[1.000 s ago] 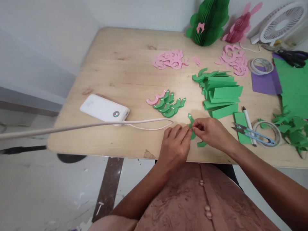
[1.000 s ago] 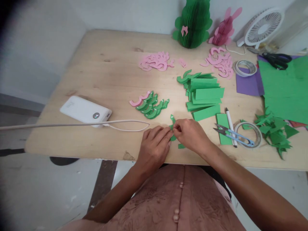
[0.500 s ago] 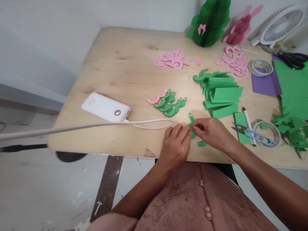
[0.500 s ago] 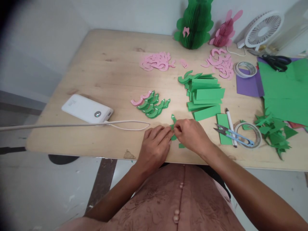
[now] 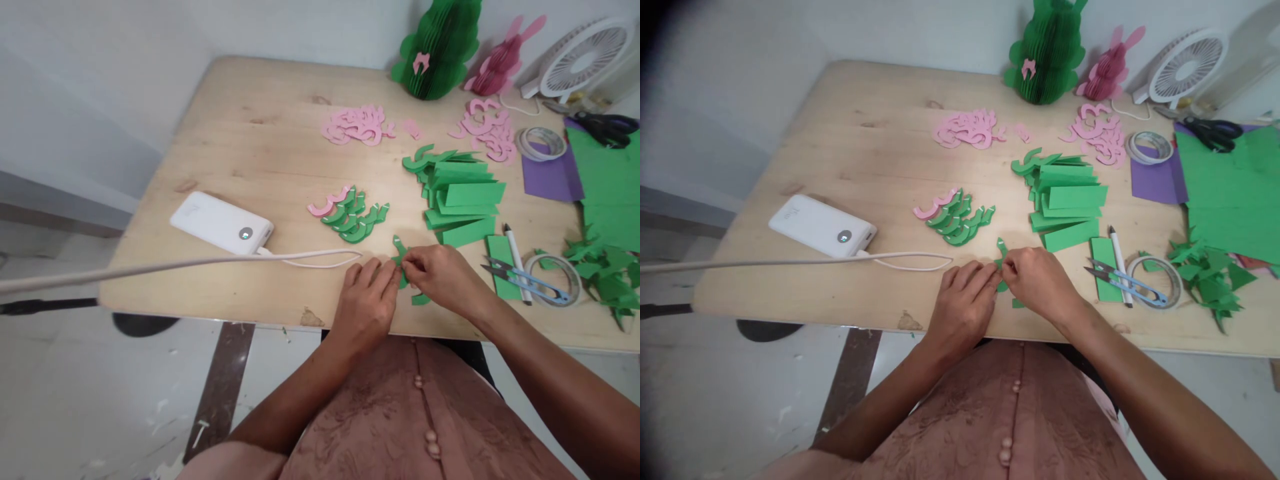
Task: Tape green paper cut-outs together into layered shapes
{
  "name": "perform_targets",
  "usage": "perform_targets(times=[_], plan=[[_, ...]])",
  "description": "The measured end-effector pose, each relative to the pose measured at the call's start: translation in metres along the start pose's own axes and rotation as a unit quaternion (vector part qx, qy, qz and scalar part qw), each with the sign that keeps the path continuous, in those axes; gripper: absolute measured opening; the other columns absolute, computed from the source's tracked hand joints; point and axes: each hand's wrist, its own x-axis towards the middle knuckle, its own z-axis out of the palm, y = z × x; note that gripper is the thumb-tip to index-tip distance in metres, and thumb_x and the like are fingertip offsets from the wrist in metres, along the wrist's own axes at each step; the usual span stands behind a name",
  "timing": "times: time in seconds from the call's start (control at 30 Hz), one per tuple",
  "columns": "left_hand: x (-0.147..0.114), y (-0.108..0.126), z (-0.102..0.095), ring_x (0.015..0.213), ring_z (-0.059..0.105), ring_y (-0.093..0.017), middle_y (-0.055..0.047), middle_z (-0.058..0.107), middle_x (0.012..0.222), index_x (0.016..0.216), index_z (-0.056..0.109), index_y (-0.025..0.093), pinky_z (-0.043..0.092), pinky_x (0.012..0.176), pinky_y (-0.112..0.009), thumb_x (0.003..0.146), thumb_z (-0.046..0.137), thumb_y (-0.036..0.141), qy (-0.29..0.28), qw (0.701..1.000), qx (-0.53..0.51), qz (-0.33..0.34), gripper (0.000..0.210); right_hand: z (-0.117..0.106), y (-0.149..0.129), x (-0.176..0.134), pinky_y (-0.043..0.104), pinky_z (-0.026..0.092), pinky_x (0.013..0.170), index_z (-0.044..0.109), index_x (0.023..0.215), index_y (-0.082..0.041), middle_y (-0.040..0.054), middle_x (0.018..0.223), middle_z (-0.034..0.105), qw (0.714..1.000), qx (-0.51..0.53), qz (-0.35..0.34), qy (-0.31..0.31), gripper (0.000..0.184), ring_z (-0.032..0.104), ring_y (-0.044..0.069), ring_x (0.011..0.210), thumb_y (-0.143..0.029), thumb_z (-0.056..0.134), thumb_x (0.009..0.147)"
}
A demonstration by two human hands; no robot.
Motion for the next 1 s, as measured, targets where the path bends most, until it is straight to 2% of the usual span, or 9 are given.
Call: perform_targets(times=[0.2,0.7,1.0], plan=[[-0.0005,-0.0005,0.0003,0.105,0.055,-0.025,-0.010,0.066,0.117,0.112,0.062,0.011,0.040,0.086,-0.041,0.090,0.049,0.016,-0.002,1.000,-0.001,0.004,0.026,-0.0030,0.0026,0.0020,0.023,0.031,0.051,0.055,0.053,-0.018,0.0009,0.053,0.059,0.998,0.067,0.006,-0.017,0.030,0.050,0.010,0.049,-0.015,0.044,0.081],[-0.0011,-0.0002,0.0004,0.105,0.055,-0.025,-0.011,0.065,0.117,0.112,0.062,0.011,0.041,0.086,-0.040,0.090,0.048,0.016,-0.001,1.000,-0.012,-0.003,0.026,-0.0039,0.0017,0.0048,0.023,0.032,0.050,0.057,0.054,-0.018,0.0014,0.052,0.060,1.000,0.022,-0.005,-0.014,0.030,0.050,0.010,0.047,-0.016,0.046,0.082],[-0.0001,-0.0004,-0.0026,0.107,0.055,-0.026,-0.014,0.063,0.120,0.116,0.060,0.010,0.042,0.085,-0.041,0.091,0.043,0.016,-0.028,0.999,0.017,0.018,0.031,-0.0044,0.0012,0.0060,0.023,0.030,0.049,0.059,0.055,-0.018,0.0012,0.052,0.059,1.000,0.015,-0.002,-0.018,0.029,0.048,0.010,0.046,-0.017,0.047,0.082]])
